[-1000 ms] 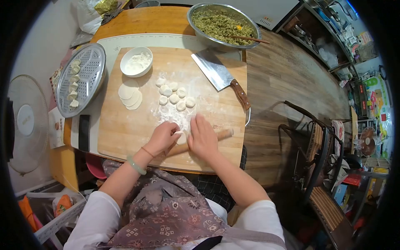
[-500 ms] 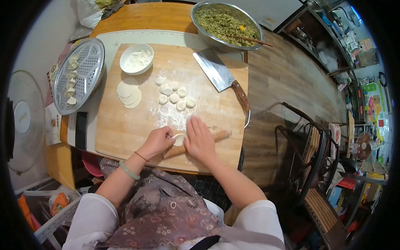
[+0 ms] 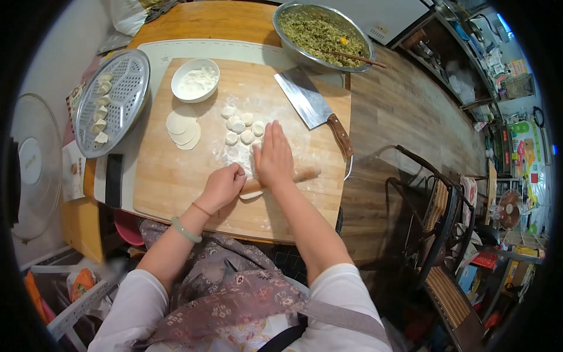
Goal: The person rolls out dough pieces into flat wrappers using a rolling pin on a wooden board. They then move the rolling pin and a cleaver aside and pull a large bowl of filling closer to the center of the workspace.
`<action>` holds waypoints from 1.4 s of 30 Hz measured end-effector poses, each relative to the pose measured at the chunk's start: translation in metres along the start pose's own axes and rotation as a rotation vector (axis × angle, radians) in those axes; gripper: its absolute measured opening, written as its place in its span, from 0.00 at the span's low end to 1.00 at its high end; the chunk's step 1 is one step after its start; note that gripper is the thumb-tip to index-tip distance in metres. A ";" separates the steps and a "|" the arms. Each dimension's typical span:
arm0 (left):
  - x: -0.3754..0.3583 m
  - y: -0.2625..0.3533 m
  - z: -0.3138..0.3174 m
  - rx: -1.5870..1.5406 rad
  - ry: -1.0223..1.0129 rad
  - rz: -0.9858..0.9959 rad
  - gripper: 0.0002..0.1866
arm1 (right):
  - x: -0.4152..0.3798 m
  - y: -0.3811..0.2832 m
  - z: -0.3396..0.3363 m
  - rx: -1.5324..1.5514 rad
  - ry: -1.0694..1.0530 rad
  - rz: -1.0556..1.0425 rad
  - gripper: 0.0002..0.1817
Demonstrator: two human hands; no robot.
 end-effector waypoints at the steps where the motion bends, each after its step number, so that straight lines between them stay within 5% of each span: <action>1: 0.005 0.004 -0.005 0.049 0.039 0.018 0.08 | 0.006 0.004 0.001 0.017 0.019 0.053 0.39; 3: 0.004 0.000 0.002 0.028 -0.012 0.052 0.08 | -0.013 0.003 -0.005 0.027 0.028 0.117 0.39; 5: -0.002 0.001 0.002 0.044 -0.019 0.143 0.07 | -0.062 -0.018 -0.010 0.027 -0.187 -0.046 0.37; 8: -0.012 -0.018 0.003 -0.030 -0.067 -0.010 0.07 | -0.079 -0.030 -0.020 0.028 -0.259 -0.157 0.36; 10: -0.013 -0.021 0.004 -0.070 -0.107 -0.079 0.07 | -0.029 -0.016 0.000 0.028 -0.136 -0.097 0.37; 12: -0.001 -0.010 -0.010 -0.015 0.107 0.040 0.07 | 0.000 -0.009 -0.001 0.021 -0.010 -0.048 0.37; 15: 0.007 -0.007 0.000 0.119 0.013 0.129 0.08 | -0.018 -0.010 -0.008 0.047 0.010 0.015 0.37; 17: -0.004 -0.011 -0.002 0.037 0.002 0.075 0.08 | -0.072 -0.027 -0.009 0.027 -0.273 -0.163 0.36; 20: -0.013 -0.019 0.001 -0.062 -0.067 -0.023 0.08 | -0.076 -0.034 -0.015 0.031 -0.308 -0.206 0.38; 23: -0.004 -0.008 -0.007 -0.037 -0.001 -0.001 0.08 | 0.000 -0.009 0.004 0.005 -0.042 -0.036 0.40; 26: 0.007 -0.007 -0.008 0.070 0.040 0.105 0.08 | 0.002 -0.008 0.003 0.057 -0.045 0.032 0.41; 31: -0.007 -0.025 -0.002 -0.090 -0.040 0.000 0.08 | -0.086 -0.039 -0.017 0.078 -0.320 -0.194 0.37; 37: 0.014 -0.008 -0.014 0.093 0.057 0.071 0.10 | 0.011 -0.014 -0.001 0.012 -0.012 -0.003 0.38; 42: -0.005 -0.028 -0.010 -0.022 -0.057 0.028 0.10 | -0.093 -0.043 -0.015 0.054 -0.373 -0.218 0.41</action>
Point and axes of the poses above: each hand's wrist, its own x-axis towards the middle knuckle, its own z-axis out of the palm, y = z × x, the point moved 7 cm from there along x, towards the middle knuckle, and after that the axes turned 6 degrees about -z, right-handed, at the moved point
